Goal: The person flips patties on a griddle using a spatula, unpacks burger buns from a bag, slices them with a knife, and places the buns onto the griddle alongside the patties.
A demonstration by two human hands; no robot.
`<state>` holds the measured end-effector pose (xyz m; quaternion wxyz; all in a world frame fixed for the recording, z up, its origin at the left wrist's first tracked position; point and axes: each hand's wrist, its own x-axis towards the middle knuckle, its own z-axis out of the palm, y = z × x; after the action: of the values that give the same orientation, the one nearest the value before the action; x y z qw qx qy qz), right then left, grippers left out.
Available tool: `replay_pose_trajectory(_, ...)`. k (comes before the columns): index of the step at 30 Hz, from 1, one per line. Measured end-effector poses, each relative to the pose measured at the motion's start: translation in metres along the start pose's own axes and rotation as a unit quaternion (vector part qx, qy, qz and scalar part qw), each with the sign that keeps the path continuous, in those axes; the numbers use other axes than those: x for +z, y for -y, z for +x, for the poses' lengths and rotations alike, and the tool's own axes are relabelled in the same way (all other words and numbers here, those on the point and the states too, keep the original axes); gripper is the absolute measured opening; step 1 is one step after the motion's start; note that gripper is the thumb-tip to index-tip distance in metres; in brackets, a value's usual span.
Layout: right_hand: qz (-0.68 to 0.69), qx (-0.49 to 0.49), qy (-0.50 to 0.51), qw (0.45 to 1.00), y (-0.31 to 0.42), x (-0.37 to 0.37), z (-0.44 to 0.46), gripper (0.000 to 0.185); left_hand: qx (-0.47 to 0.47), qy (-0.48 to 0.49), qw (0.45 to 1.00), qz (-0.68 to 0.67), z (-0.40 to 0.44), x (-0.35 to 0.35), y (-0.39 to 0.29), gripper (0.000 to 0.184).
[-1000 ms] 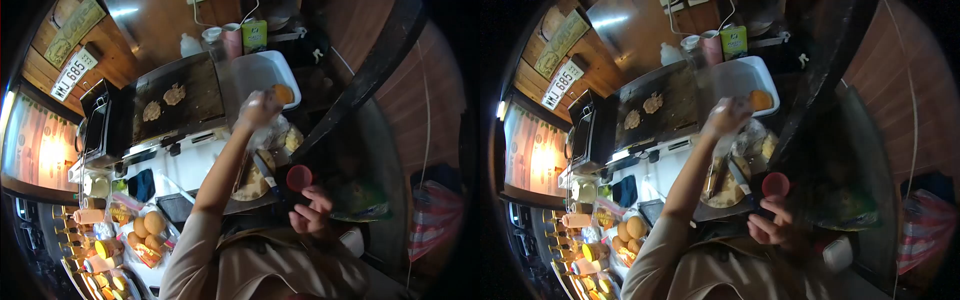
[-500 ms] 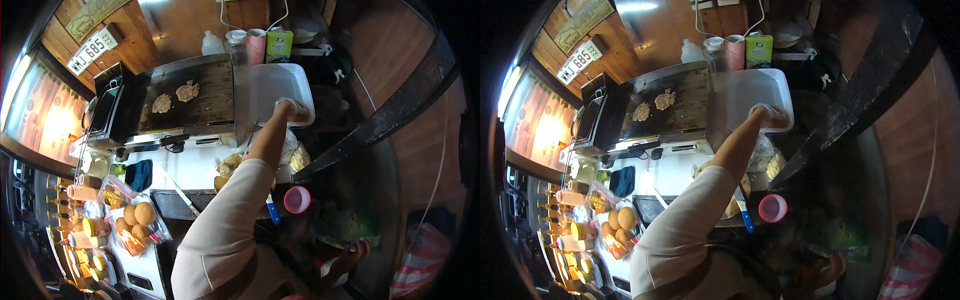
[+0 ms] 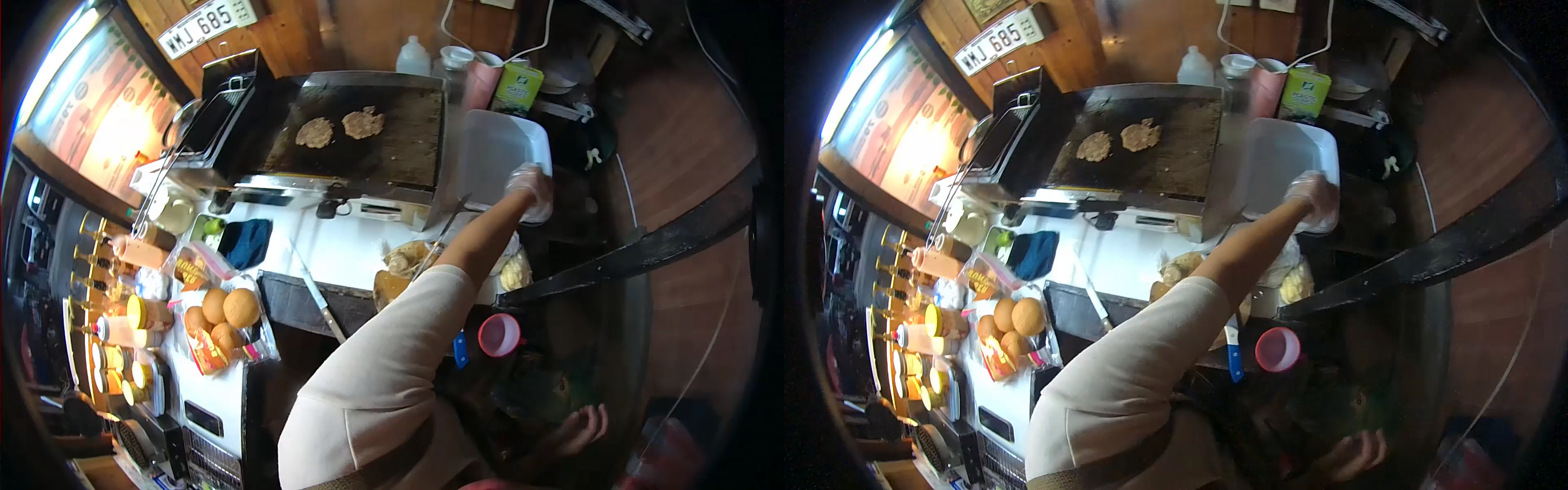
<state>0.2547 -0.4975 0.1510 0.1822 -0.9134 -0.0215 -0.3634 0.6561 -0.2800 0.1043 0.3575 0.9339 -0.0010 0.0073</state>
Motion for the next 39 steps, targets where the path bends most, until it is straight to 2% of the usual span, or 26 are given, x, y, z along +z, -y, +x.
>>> replay_pose_trajectory(1, 0.034, 0.018, -0.029, 0.999, 0.013, 0.003, 0.009, 0.021, 0.116, -0.088, 0.979, 0.139, 0.057, 0.073, 0.027, 0.016)
replay_pose_trajectory(2, 0.067, 0.037, -0.057, 0.995, 0.022, 0.008, 0.018, 0.02, 0.233, -0.136, 0.957, 0.11, 0.028, 0.036, 0.01, 0.016)
replay_pose_trajectory(3, 0.072, 0.036, -0.049, 0.996, 0.026, 0.012, 0.024, 0.02, 0.196, -0.186, 0.96, -0.067, -0.02, -0.013, -0.021, 0.017)
replay_pose_trajectory(6, 0.162, -0.092, -0.162, 0.969, 0.031, 0.026, 0.044, 0.022, 0.313, -0.14, 0.935, -0.086, -0.127, -0.09, -0.054, 0.049)
replay_pose_trajectory(7, 0.165, -0.089, -0.159, 0.969, 0.035, 0.029, 0.053, 0.022, 0.359, -0.177, 0.914, -0.074, -0.166, -0.109, -0.055, 0.055)
replay_pose_trajectory(8, 0.205, -0.149, -0.213, 0.944, 0.041, 0.032, 0.062, 0.022, 0.385, -0.164, 0.908, -0.011, -0.2, -0.136, -0.051, 0.053)
replay_pose_trajectory(10, 0.304, -0.247, -0.288, 0.874, 0.066, 0.038, 0.088, 0.024, 0.36, -0.199, 0.909, -0.072, -0.254, -0.16, -0.015, 0.036)
replay_pose_trajectory(11, 0.289, -0.232, -0.316, 0.874, 0.073, 0.047, 0.09, 0.029, 0.347, -0.175, 0.914, -0.114, -0.264, -0.166, 0.019, 0.038)
replay_pose_trajectory(12, 0.195, -0.261, -0.377, 0.867, 0.105, 0.062, 0.098, 0.027, 0.376, -0.21, 0.901, -0.048, -0.274, -0.193, 0.026, 0.04)
replay_pose_trajectory(13, 0.175, -0.246, -0.376, 0.876, 0.144, 0.079, 0.1, 0.027, 0.352, -0.277, 0.891, 0.076, -0.266, -0.163, 0.059, 0.045)
replay_pose_trajectory(14, 0.252, -0.181, -0.22, 0.925, 0.172, 0.092, 0.09, 0.021, 0.278, -0.176, 0.942, 0.062, -0.259, -0.113, 0.116, 0.047)
replay_pose_trajectory(15, 0.326, -0.099, -0.074, 0.937, 0.178, 0.103, 0.07, 0.016, 0.294, -0.277, 0.91, 0.095, -0.282, -0.105, 0.129, 0.046)
replay_pose_trajectory(16, 0.391, -0.018, -0.019, 0.92, 0.173, 0.126, 0.044, 0.021, 0.279, -0.317, 0.902, 0.091, -0.286, -0.081, 0.162, 0.039)
replay_pose_trajectory(17, 0.403, -0.002, -0.017, 0.915, 0.164, 0.149, 0.015, 0.024, 0.273, -0.315, 0.909, -0.027, -0.281, -0.059, 0.207, 0.038)
replay_pose_trajectory(18, 0.354, -0.055, 0.038, 0.933, 0.176, 0.144, 0.008, 0.025, 0.154, -0.222, 0.954, -0.127, -0.296, -0.04, 0.226, 0.037)
replay_pose_trajectory(19, 0.308, -0.111, 0.097, 0.94, 0.19, 0.14, 0.002, 0.026, 0.219, -0.307, 0.923, 0.08, -0.309, -0.074, 0.194, 0.04)
replay_pose_trajectory(21, 0.358, -0.094, 0.143, 0.918, 0.195, 0.154, -0.005, 0.025, 0.148, -0.295, 0.943, -0.029, -0.31, -0.09, 0.183, 0.048)
replay_pose_trajectory(25, 0.35, -0.086, 0.141, 0.922, 0.201, 0.162, 0.013, 0.022, 0.068, -0.298, 0.951, -0.046, -0.307, -0.1, 0.197, 0.058)
replay_pose_trajectory(27, 0.355, -0.099, 0.133, 0.92, 0.205, 0.165, 0.022, 0.022, 0.022, -0.237, 0.961, -0.144, -0.304, -0.105, 0.208, 0.059)
replay_pose_trajectory(29, 0.356, -0.104, 0.141, 0.918, 0.209, 0.167, 0.026, 0.022, 0.021, -0.279, 0.954, -0.11, -0.298, -0.105, 0.218, 0.054)
replay_pose_trajectory(30, 0.362, -0.086, 0.157, 0.915, 0.213, 0.167, 0.029, 0.022, -0.036, -0.256, 0.931, -0.259, -0.297, -0.109, 0.22, 0.05)
replay_pose_trajectory(32, 0.359, -0.104, 0.169, 0.912, 0.225, 0.168, 0.04, 0.024, -0.114, -0.223, 0.828, -0.501, -0.307, -0.126, 0.21, 0.042)
replay_pose_trajectory(33, 0.355, -0.124, 0.174, 0.91, 0.235, 0.17, 0.047, 0.025, -0.07, -0.296, 0.901, -0.31, -0.301, -0.112, 0.239, 0.04)
replay_pose_trajectory(35, 0.345, -0.196, 0.14, 0.907, 0.268, 0.158, 0.072, 0.03, -0.109, -0.29, 0.846, -0.434, -0.304, -0.113, 0.251, 0.037)
replay_pose_trajectory(37, 0.352, -0.266, 0.089, 0.893, 0.301, 0.148, 0.1, 0.034, -0.154, -0.274, 0.822, -0.475, -0.327, -0.158, 0.225, 0.037)
replay_pose_trajectory(39, 0.359, -0.308, 0.04, 0.88, 0.338, 0.136, 0.122, 0.037, -0.152, -0.295, 0.784, -0.525, -0.348, -0.173, 0.238, 0.04)
